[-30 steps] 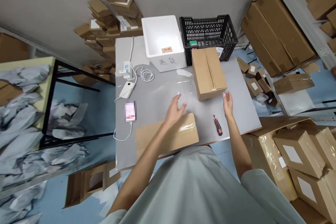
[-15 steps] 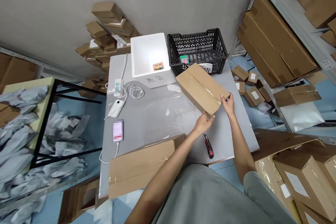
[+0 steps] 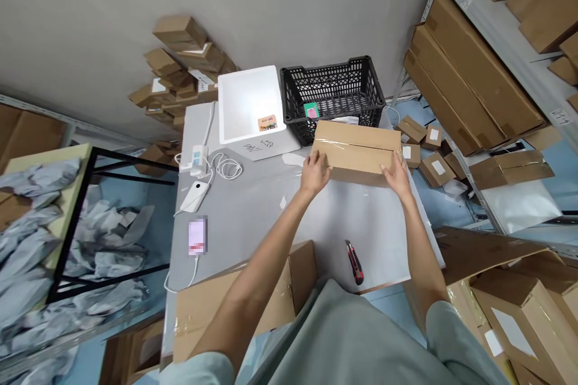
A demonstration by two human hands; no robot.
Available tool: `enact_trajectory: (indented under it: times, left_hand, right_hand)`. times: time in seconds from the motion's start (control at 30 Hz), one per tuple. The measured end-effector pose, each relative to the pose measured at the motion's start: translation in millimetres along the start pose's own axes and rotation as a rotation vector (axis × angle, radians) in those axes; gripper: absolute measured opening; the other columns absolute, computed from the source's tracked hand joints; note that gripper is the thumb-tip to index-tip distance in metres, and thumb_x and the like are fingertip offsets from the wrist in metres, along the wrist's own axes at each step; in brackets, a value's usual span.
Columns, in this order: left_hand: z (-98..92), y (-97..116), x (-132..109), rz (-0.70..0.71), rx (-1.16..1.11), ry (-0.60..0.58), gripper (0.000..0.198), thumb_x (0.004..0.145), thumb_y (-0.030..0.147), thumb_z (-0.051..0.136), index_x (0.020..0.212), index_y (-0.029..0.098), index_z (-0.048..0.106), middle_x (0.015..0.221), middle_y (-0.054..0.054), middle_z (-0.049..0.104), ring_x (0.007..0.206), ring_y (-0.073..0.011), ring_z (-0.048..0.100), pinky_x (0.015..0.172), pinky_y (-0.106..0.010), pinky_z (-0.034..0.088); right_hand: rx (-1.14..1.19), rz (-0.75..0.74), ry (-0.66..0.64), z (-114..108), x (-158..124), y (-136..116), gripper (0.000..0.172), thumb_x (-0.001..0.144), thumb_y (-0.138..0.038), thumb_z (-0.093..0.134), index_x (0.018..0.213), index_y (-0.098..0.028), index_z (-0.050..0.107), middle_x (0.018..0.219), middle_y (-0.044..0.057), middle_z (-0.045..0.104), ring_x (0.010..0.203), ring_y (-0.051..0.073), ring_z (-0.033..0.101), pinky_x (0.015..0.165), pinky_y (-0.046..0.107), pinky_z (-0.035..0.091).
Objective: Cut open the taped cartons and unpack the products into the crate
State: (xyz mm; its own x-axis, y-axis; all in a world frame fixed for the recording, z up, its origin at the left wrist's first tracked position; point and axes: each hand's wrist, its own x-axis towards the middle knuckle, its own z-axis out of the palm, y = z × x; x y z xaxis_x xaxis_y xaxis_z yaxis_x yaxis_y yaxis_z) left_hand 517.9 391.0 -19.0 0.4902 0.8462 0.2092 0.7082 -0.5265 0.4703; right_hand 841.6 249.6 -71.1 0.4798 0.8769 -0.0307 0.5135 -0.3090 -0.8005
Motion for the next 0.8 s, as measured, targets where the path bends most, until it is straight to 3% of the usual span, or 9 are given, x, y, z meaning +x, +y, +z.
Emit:
enact_trajectory:
  times: [0.13, 0.23, 0.3, 0.4, 0.47, 0.57, 0.67, 0.73, 0.8]
  left_hand:
    - [2.0, 16, -12, -0.157, 0.066, -0.159, 0.067, 0.105, 0.042, 0.08, 0.162, 0.013, 0.061, 0.187, -0.032, 0.039, 0.156, -0.051, 0.063, 0.124, -0.066, 0.056]
    - [0.0, 35, -9, -0.189, 0.026, -0.214, 0.065, 0.107, 0.035, 0.076, 0.165, 0.011, 0.059, 0.189, -0.032, 0.032, 0.152, -0.0459, 0.07, 0.119, -0.058, 0.062]
    - [-13.2, 38, -11, -0.17, -0.017, -0.206, 0.064, 0.108, 0.034, 0.075, 0.165, 0.01, 0.06, 0.186, -0.031, 0.041, 0.157, -0.0433, 0.066, 0.126, -0.056, 0.058]
    - [-53.6, 24, -47, -0.14, -0.077, -0.147, 0.073, 0.109, 0.041, 0.072, 0.173, 0.012, 0.053, 0.186, -0.025, 0.043, 0.172, -0.0382, 0.05, 0.141, -0.056, 0.044]
    - [-90.4, 7, -100, -0.159, -0.095, -0.083, 0.075, 0.111, 0.049, 0.066, 0.177, 0.016, 0.049, 0.19, -0.021, 0.039, 0.175, -0.0373, 0.044, 0.146, -0.059, 0.035]
    - [-146.9, -18, -208, -0.261, -0.083, 0.086, 0.069, 0.113, 0.06, 0.058, 0.171, 0.021, 0.056, 0.183, -0.019, 0.052, 0.173, -0.0381, 0.047, 0.145, -0.064, 0.035]
    - [-190.8, -40, -319, -0.481, -0.016, 0.165, 0.065, 0.112, 0.062, 0.059, 0.165, 0.023, 0.062, 0.176, -0.02, 0.059, 0.171, -0.0417, 0.049, 0.144, -0.067, 0.035]
    - [-209.5, -56, -380, -0.611, 0.058, 0.199, 0.069, 0.11, 0.064, 0.062, 0.164, 0.021, 0.062, 0.178, -0.023, 0.055, 0.173, -0.0439, 0.044, 0.146, -0.067, 0.031]
    - [-220.2, -75, -428, -0.711, 0.099, 0.223, 0.075, 0.106, 0.066, 0.068, 0.167, 0.023, 0.059, 0.183, -0.022, 0.048, 0.177, -0.0461, 0.038, 0.146, -0.069, 0.03]
  right_hand:
    - [0.01, -0.093, -0.092, -21, 59, -4, 0.096, 0.102, -0.06, 0.07, 0.181, -0.013, 0.042, 0.184, 0.028, 0.045, 0.175, 0.037, 0.04, 0.143, 0.056, 0.035]
    - [-0.087, 0.027, 0.031, -28, 76, -25, 0.094, 0.101, -0.06, 0.074, 0.177, -0.012, 0.046, 0.18, 0.031, 0.046, 0.171, 0.044, 0.043, 0.139, 0.066, 0.037]
    - [-0.167, 0.079, 0.219, -19, 57, -38, 0.089, 0.104, -0.06, 0.071, 0.175, -0.012, 0.047, 0.183, 0.033, 0.038, 0.17, 0.048, 0.04, 0.136, 0.071, 0.039]
    - [-0.22, -0.002, 0.352, 15, -20, -43, 0.071, 0.114, -0.054, 0.055, 0.171, -0.013, 0.048, 0.179, 0.032, 0.042, 0.17, 0.044, 0.04, 0.135, 0.066, 0.04]
    - [-0.228, 0.026, 0.181, 47, -96, -37, 0.061, 0.115, -0.05, 0.051, 0.164, -0.013, 0.054, 0.162, 0.03, 0.06, 0.157, 0.041, 0.054, 0.134, 0.061, 0.044]
    - [-0.303, 0.303, -0.312, 91, -216, -25, 0.058, 0.107, -0.048, 0.069, 0.153, -0.012, 0.064, 0.151, 0.026, 0.07, 0.149, 0.037, 0.063, 0.131, 0.048, 0.048]
    - [-0.371, 0.467, -0.441, 119, -302, -19, 0.051, 0.094, -0.038, 0.084, 0.138, -0.015, 0.07, 0.142, 0.024, 0.075, 0.14, 0.039, 0.072, 0.118, 0.044, 0.058]
    - [-0.4, 0.527, -0.44, 128, -332, -19, 0.044, 0.094, -0.031, 0.081, 0.133, -0.017, 0.069, 0.142, 0.023, 0.075, 0.135, 0.037, 0.075, 0.113, 0.044, 0.06]
    - [-0.407, 0.564, -0.428, 133, -341, -22, 0.035, 0.096, -0.028, 0.074, 0.129, -0.017, 0.066, 0.139, 0.023, 0.076, 0.129, 0.035, 0.077, 0.109, 0.043, 0.061]
